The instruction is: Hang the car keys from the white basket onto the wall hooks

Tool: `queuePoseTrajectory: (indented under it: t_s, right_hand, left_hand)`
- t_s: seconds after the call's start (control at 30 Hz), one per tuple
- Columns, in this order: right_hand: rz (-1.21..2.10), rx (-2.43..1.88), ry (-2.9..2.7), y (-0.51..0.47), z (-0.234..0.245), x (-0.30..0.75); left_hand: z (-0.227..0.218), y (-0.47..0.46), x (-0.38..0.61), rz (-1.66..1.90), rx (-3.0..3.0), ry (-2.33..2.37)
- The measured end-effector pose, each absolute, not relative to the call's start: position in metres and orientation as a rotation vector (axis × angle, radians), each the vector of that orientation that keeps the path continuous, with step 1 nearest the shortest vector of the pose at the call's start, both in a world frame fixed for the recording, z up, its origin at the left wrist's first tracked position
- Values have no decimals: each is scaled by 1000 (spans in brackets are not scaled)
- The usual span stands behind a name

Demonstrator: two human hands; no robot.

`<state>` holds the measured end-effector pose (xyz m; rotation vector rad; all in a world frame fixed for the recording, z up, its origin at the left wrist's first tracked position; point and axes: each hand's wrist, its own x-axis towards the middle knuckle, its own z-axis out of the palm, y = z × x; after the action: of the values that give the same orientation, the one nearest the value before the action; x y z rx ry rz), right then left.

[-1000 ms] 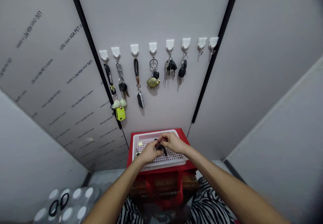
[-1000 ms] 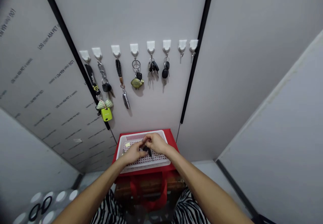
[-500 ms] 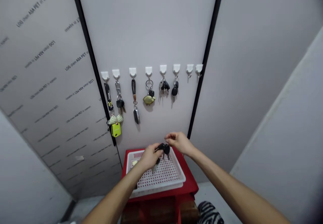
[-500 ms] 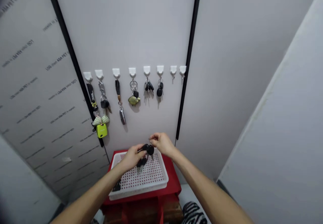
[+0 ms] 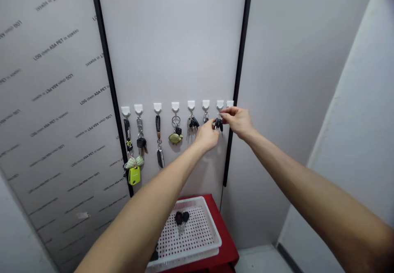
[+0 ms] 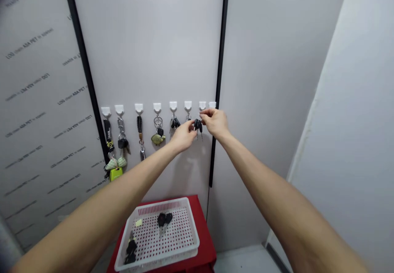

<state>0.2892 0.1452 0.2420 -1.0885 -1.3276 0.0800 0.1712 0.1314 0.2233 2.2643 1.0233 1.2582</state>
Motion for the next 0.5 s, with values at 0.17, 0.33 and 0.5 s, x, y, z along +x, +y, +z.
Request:
queuePoseTrajectory:
  t_s: [0.17, 0.33, 0.5]
  right_hand:
    - [34, -1146, -1258, 166, 250, 301]
    - [9, -1214, -1185, 179, 247, 306]
    - [-136, -1321, -1193, 173, 238, 308]
  left_hand:
    - [234, 138, 179, 1207, 2279, 1137]
    - [229, 138, 175, 1148, 2275, 1120]
    - [186, 132, 154, 1054, 2269, 1030]
